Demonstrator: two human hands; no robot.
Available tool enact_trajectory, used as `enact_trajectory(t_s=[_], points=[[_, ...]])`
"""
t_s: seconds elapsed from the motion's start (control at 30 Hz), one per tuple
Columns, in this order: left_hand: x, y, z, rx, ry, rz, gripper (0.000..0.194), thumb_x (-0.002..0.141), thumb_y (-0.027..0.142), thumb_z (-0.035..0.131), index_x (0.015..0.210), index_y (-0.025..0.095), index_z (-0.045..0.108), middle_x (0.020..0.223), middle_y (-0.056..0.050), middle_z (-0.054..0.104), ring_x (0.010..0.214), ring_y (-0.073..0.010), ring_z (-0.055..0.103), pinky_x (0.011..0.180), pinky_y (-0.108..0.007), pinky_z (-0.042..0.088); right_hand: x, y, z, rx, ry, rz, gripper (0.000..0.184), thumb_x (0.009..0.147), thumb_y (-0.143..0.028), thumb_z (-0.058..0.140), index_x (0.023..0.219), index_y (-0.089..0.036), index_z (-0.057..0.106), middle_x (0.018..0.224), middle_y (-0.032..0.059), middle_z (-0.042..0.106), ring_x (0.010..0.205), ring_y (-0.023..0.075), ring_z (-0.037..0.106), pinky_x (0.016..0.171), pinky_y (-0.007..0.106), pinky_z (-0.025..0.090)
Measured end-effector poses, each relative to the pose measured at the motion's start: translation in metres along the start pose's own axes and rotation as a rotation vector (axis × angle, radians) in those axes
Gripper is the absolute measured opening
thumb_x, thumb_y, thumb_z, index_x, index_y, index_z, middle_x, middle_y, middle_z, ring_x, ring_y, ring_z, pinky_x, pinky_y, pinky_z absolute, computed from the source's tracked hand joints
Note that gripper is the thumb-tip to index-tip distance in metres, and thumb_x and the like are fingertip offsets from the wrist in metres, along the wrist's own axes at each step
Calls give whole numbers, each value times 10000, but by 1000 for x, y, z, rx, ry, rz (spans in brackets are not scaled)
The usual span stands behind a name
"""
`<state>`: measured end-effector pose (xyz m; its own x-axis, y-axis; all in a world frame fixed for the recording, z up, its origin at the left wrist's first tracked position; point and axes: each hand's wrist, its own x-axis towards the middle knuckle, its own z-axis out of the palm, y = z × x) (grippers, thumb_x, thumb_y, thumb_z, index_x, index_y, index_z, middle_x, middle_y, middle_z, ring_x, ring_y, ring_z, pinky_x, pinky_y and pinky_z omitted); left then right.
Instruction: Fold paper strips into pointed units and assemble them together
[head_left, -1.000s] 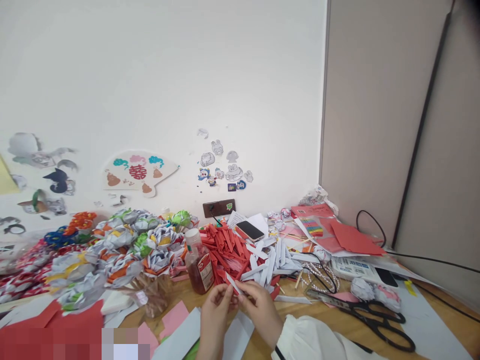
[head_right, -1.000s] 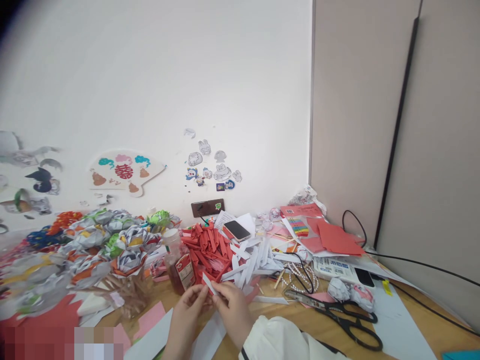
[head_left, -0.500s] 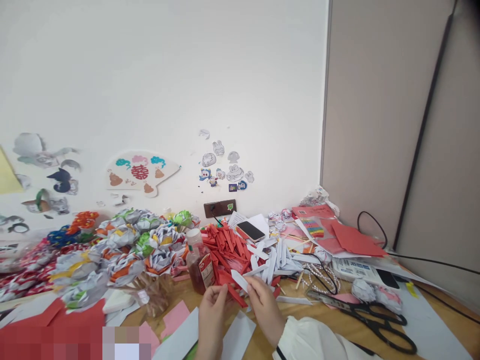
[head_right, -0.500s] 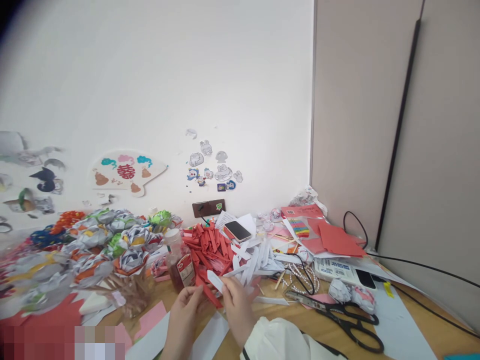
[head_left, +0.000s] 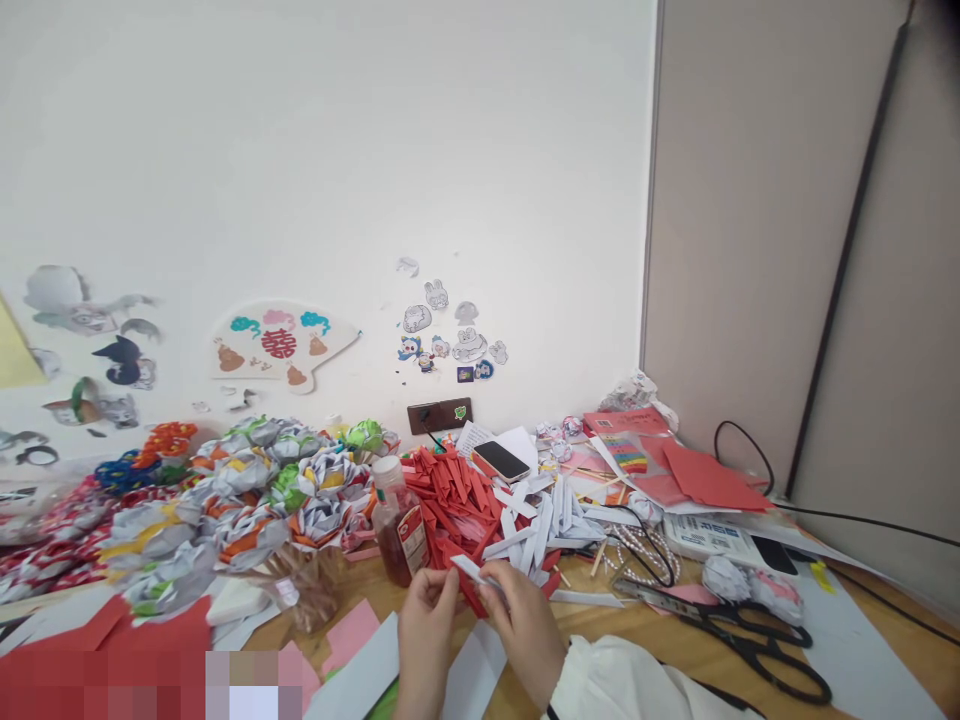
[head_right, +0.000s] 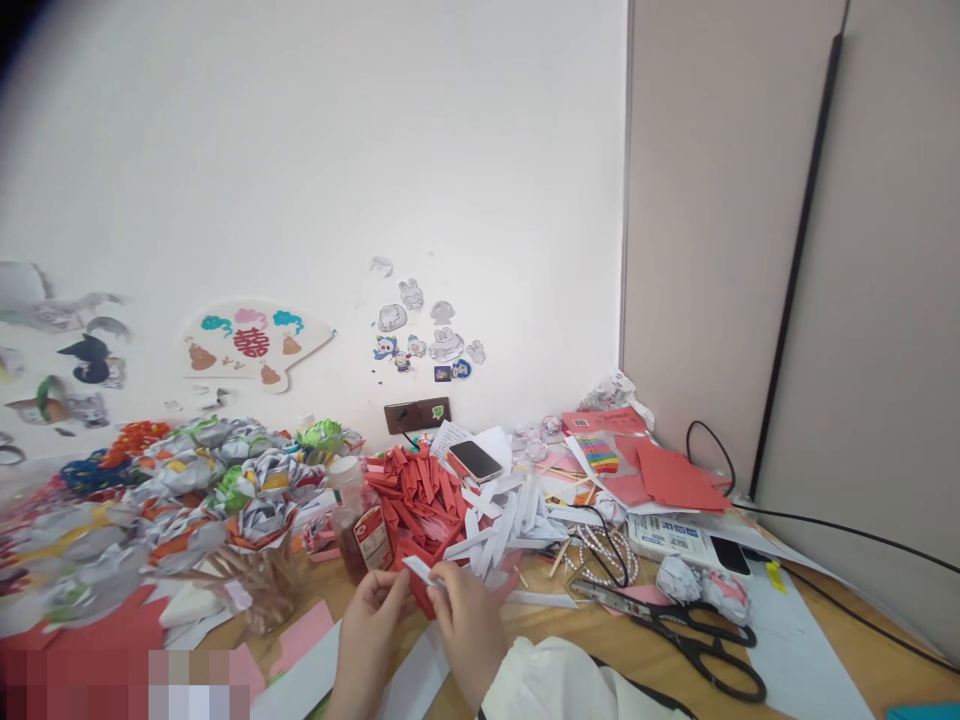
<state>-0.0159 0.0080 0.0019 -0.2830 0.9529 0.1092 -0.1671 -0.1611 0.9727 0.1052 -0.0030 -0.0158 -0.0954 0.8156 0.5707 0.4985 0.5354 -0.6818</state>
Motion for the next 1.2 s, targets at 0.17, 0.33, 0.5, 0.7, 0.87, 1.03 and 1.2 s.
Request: enact_trajectory(t_s=[0.17,0.33,0.5,0.7,0.87,1.03,1.2], points=[[-1,2,2,-5,-25,-22,322,476,414,728,534,157,544,502,26,576,518,-136,552,518,-252,499,1,-4,0,-28,23,-109,122,808,-98,473,826,-171,569,837,54,604,808,184,542,713,297,428],[-1,4,4,-53,-57,-45,333,495,420,725,571,157,534,526,24,581,538,-137,555,514,-261,510,5,-9,-5,79,57,-70,150,775,-63,494,766,-170,599,814,52,586,807,176,538,717,285,430],[0,2,6,-127,-89,-84,390,481,388,753,687,179,496,563,23,611,516,-145,575,466,-261,501,7,-3,-2,283,63,127,237,720,-58,507,894,-181,612,829,46,601,774,174,570,705,274,447],[3,0,3,-119,-118,-118,430,522,358,744,864,152,583,740,-38,675,625,-153,617,535,-230,497,12,4,2,369,-10,315,141,670,-122,550,778,-140,639,733,49,625,688,178,582,648,270,449],[4,-1,1,-85,-97,-106,395,499,373,749,795,147,616,722,-34,675,634,-162,617,552,-237,496,16,4,-4,320,-30,369,68,670,-167,563,611,-144,590,592,14,582,580,154,542,565,253,417],[6,-3,-2,-17,-65,-70,377,529,411,719,776,153,600,669,-19,666,573,-159,603,485,-228,472,16,2,-11,180,119,210,106,698,-142,544,597,-169,563,619,0,547,585,141,513,554,244,404],[8,0,-7,54,-15,13,356,566,443,681,750,146,614,665,-40,678,635,-178,619,552,-232,470,15,0,-19,-111,105,43,132,738,-138,546,618,-188,570,671,14,553,665,166,513,598,269,395]])
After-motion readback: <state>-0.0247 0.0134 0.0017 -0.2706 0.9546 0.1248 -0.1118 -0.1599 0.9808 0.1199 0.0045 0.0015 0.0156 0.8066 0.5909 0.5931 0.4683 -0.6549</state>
